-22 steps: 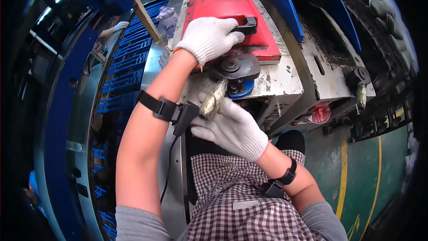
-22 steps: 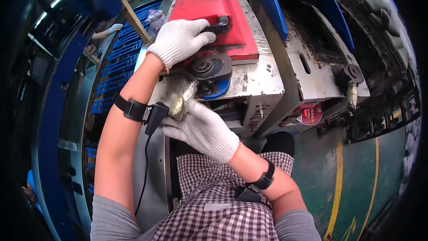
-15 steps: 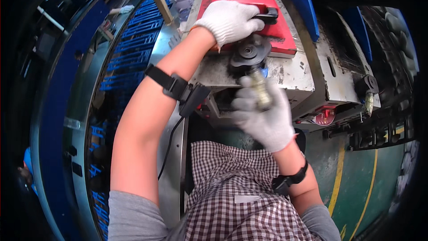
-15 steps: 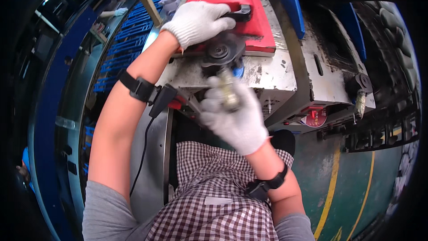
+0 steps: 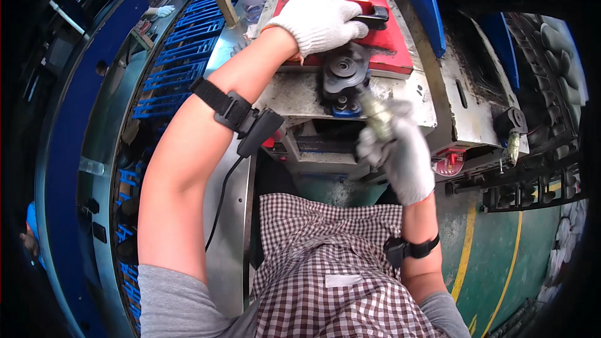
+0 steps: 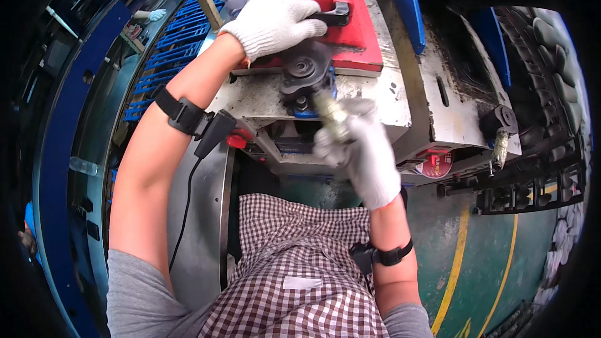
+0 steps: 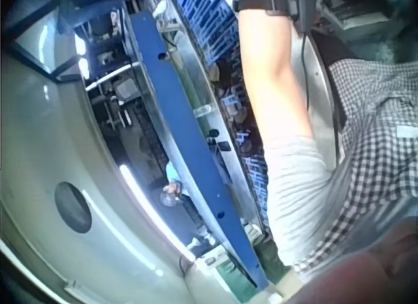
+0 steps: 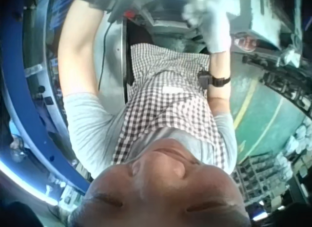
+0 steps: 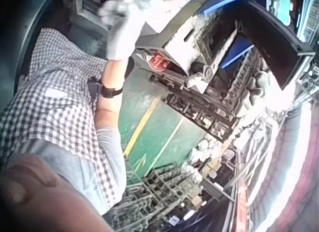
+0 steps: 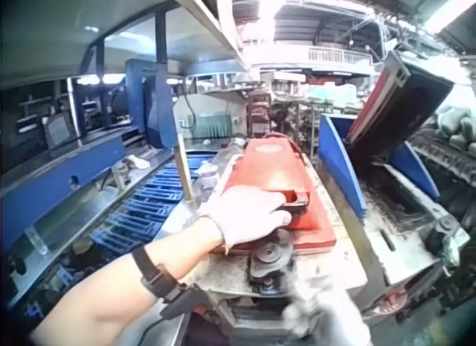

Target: Press shoe soles onto the shoe upper using a pneumatic press machine.

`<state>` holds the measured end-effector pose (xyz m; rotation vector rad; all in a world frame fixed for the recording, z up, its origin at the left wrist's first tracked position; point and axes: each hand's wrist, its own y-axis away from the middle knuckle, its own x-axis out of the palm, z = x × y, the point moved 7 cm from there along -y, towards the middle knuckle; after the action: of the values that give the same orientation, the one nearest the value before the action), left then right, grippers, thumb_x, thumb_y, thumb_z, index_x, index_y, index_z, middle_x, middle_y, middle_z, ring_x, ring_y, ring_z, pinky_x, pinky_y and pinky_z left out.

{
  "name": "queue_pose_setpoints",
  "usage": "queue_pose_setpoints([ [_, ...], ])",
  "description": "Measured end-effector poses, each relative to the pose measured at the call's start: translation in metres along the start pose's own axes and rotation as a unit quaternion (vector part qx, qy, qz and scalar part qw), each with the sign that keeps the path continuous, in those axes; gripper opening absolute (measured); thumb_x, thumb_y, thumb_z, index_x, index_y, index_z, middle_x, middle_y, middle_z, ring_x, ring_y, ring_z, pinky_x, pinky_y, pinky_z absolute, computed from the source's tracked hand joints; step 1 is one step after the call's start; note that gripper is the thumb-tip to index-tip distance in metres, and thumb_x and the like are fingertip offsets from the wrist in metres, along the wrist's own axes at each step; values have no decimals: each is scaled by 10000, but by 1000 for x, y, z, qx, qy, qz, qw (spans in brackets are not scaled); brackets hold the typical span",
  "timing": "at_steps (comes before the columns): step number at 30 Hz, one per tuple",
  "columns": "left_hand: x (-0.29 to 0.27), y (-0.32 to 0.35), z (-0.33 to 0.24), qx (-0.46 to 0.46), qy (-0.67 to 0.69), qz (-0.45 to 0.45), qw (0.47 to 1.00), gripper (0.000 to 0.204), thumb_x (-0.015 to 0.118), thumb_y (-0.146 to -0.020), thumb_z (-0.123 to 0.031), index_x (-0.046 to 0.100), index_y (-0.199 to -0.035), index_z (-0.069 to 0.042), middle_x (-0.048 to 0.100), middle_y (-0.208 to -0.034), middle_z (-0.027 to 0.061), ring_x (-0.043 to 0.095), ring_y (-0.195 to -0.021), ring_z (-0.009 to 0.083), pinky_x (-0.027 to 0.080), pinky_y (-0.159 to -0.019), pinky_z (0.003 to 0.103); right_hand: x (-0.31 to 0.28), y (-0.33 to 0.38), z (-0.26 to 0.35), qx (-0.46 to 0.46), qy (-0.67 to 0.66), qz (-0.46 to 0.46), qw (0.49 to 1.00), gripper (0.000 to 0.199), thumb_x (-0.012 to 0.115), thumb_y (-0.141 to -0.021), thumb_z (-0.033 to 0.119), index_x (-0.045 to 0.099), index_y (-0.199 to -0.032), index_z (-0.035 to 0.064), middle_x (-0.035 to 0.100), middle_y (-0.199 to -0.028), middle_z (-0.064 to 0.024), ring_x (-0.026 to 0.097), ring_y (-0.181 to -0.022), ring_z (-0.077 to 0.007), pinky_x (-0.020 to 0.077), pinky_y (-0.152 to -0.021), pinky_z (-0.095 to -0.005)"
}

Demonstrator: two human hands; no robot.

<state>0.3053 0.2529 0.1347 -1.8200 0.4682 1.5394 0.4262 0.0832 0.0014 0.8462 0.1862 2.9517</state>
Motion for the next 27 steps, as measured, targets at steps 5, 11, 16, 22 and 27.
queue_pose_setpoints([
  [5, 1, -1, 9, -7, 13, 33, 999, 416, 582, -964, -507, 726, -1092, -139, 738, -949, 166, 711, -916, 366, 536, -833, 457, 69, 9, -48, 43, 111, 122, 985, 379, 571, -1038, 225, 406, -1348, 82, 685, -965, -121, 705, -739, -181, 556, -614, -262],
  [11, -35, -21, 1, 1, 73, 110, 991, 455, 587, -942, -492, 786, -1107, -118, 781, -1046, 133, 736, -977, 296, 551, -898, 398, 63, -18, -159, 199, 182, 160, 950, 334, 519, -1073, 306, 519, -1283, 46, 681, -927, -58, 643, -695, -99, 489, -570, -230],
  [16, -92, -36, 10, 71, 64, 7, 995, 419, 602, -905, -400, 758, -1089, -57, 758, -1072, 177, 713, -990, 323, 534, -902, 421, 91, -18, -223, 357, -60, 178, 915, 462, 436, -1104, 482, 546, -1280, 68, 714, -1045, -85, 699, -842, -181, 534, -664, -299],
  [22, -100, -49, 15, 16, 62, -22, 998, 472, 614, -907, -549, 803, -1068, -148, 783, -947, 90, 736, -937, 290, 556, -879, 389, 130, -24, -249, 361, -473, 136, 792, 463, 399, -1099, 514, 604, -1239, 124, 667, -902, -18, 626, -774, -193, 521, -726, -339],
  [27, -105, -46, 11, 16, 65, -20, 998, 527, 605, -904, -582, 782, -1078, -118, 764, -960, 142, 729, -957, 345, 551, -886, 428, 149, -26, -275, 351, -552, 226, 722, 358, 477, -1082, 425, 670, -980, 142, 641, -799, -14, 591, -699, -171, 461, -645, -314],
])
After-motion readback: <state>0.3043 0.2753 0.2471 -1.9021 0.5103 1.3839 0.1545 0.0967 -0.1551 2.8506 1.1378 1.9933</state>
